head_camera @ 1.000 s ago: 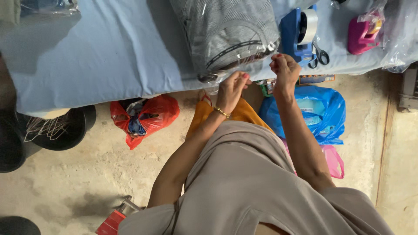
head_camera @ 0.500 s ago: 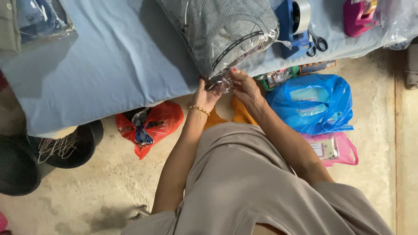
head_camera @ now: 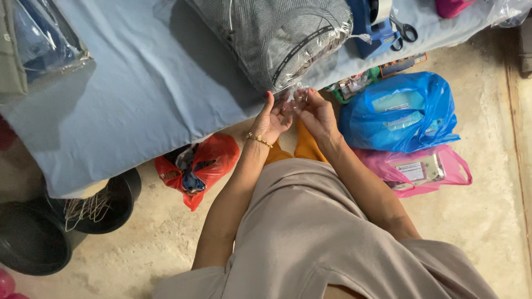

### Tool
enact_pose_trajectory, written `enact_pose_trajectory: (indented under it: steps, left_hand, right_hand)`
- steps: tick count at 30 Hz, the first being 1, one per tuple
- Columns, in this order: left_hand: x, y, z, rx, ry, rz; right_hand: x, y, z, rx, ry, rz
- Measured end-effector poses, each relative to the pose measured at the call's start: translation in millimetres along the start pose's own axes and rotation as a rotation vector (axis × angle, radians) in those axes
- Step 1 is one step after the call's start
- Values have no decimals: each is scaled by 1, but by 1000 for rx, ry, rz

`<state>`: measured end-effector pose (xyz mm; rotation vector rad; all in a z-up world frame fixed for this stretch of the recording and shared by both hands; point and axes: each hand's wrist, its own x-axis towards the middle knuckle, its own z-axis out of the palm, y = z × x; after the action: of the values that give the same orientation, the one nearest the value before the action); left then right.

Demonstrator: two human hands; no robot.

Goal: The person packages a folded grey garment into a clear plastic sleeve by hand, using scissors and tape to seal the corners and edges of the bag.

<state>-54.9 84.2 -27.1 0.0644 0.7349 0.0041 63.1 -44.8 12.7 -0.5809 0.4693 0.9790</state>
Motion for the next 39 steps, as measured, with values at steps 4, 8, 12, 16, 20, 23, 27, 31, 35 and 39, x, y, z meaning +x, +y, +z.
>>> enact_pose_trajectory:
  steps: [4,8,12,16,20,23,27,31,35,39]
  left_hand:
    - [0,3,-11,33,61,8]
    - [13,-2,-38,48,134,2]
    - [16,-1,-52,78,144,-42]
    - [17,-2,-51,44,187,-64]
    - [11,3,-54,16,168,-37]
    - [9,5,-57,15,95,-41]
    - [15,3,-57,3,72,-63]
    - [15,4,-54,-8,85,-75]
    - [20,1,-52,-35,128,-71]
    - [22,0,-52,-39,125,-83]
  right_hand:
    - [-8,8,6,-29,136,40]
    - [15,18,-13,-215,118,-39]
    - [33,19,-42,-341,145,-210]
    - [13,22,-18,-121,91,-74]
    - [2,27,10,-44,57,2]
    - [9,27,0,25,-16,65]
    - [17,28,-19,-14,-46,138]
    - [10,30,3,-94,-15,116]
    - [-1,25,17,-85,-148,133]
    - [2,31,5,-39,-175,11]
